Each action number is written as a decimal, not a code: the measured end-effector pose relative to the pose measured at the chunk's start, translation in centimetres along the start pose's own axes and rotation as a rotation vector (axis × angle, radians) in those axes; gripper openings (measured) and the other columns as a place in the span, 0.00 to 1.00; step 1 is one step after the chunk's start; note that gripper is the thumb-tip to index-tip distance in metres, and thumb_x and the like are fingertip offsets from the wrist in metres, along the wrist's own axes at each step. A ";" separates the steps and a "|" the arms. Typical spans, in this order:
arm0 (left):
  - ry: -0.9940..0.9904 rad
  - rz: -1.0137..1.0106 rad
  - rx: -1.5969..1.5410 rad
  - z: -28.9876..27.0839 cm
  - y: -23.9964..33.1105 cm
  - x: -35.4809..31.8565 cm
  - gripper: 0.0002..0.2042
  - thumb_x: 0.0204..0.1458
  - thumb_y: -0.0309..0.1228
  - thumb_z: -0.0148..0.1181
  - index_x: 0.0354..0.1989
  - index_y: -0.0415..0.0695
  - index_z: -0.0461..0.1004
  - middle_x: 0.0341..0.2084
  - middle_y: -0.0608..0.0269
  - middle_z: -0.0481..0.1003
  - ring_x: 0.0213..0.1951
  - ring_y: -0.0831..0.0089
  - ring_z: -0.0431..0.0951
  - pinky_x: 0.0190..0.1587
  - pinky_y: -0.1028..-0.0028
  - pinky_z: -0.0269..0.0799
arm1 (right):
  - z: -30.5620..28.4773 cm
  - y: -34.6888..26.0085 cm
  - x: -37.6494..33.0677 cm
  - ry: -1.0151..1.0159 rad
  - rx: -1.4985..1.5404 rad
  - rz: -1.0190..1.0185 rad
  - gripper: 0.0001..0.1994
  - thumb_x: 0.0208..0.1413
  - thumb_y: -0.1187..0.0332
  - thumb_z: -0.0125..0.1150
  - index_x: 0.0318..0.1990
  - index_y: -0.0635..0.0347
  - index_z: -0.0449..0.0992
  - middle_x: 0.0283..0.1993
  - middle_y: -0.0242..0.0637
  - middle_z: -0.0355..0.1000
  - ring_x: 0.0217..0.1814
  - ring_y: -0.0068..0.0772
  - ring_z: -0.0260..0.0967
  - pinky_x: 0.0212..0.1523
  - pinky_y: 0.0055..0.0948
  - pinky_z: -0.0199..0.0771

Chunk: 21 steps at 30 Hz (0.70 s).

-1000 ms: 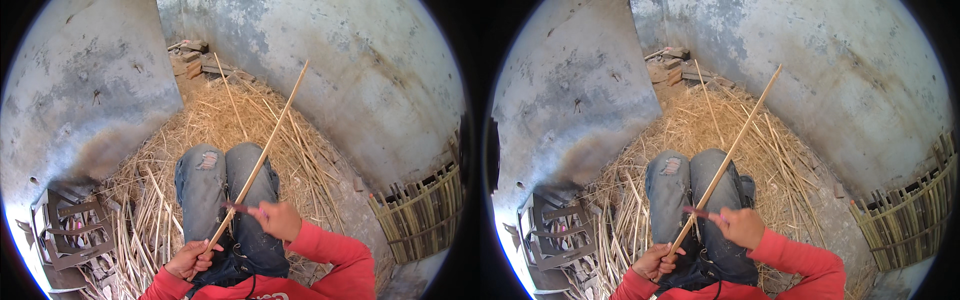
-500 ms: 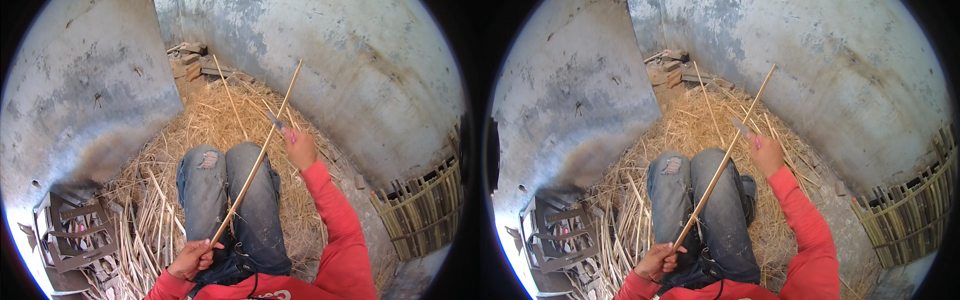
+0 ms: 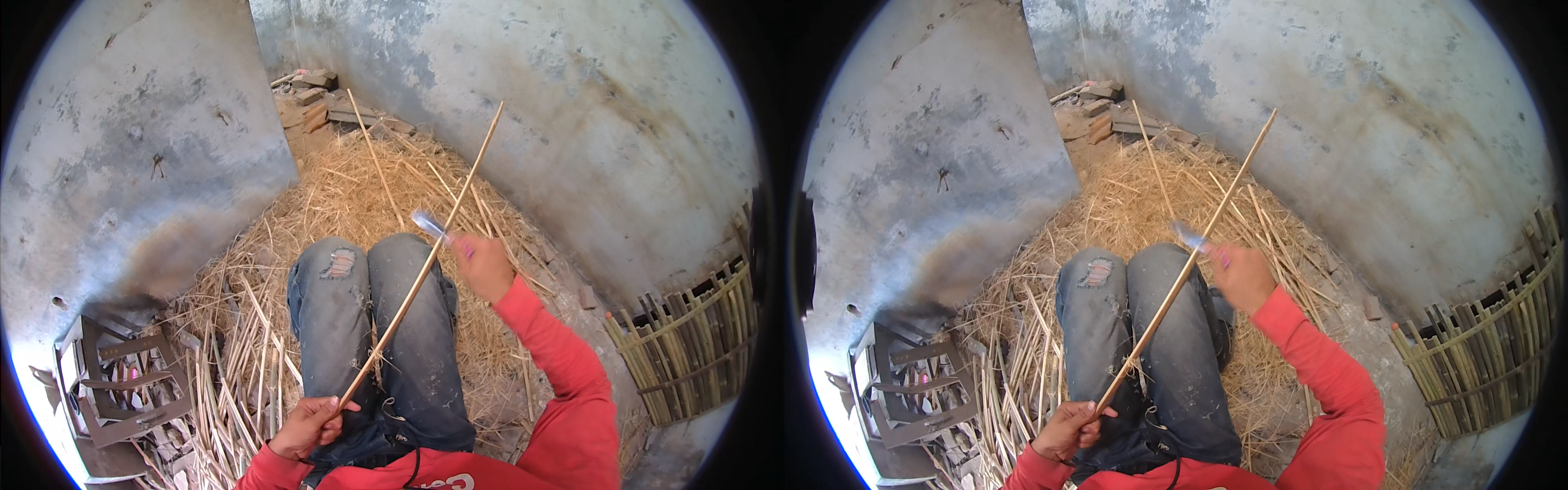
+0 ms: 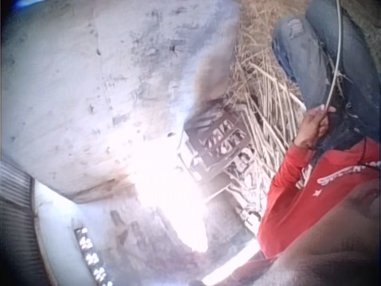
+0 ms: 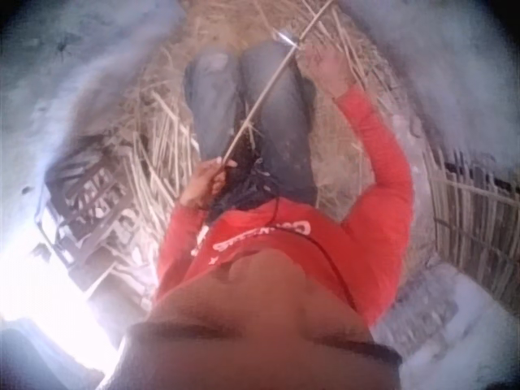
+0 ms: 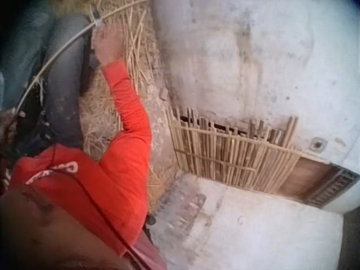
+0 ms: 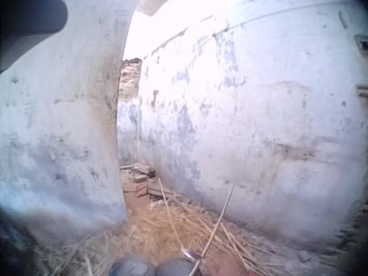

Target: The person scrapes a long piece of bamboo with a knife, moving the blade along the surface to smooth it. They hold the bamboo in one hand while applying repeated strokes with the tool.

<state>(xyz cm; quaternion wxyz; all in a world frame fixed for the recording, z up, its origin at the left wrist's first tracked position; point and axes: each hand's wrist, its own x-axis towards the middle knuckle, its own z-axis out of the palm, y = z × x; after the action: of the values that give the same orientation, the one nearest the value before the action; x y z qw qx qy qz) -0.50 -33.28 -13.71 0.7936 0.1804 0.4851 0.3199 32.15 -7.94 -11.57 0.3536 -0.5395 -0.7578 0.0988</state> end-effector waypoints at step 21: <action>-0.017 -0.007 0.013 0.3 0.1 0.4 0.23 0.72 0.43 0.50 0.52 0.30 0.76 0.18 0.74 0.59 0.17 0.83 0.54 0.20 0.78 0.50 | 1.0 -3.4 -4.9 -0.130 -0.031 -0.241 0.18 0.70 0.58 0.55 0.29 0.56 0.76 0.16 0.44 0.69 0.18 0.50 0.72 0.22 0.46 0.74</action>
<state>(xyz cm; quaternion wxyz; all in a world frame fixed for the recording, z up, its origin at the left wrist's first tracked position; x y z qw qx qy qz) -0.14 -32.96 -13.80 0.7976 0.1866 0.4812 0.3122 29.79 -13.40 -12.64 0.3047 -0.4424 -0.8398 0.0786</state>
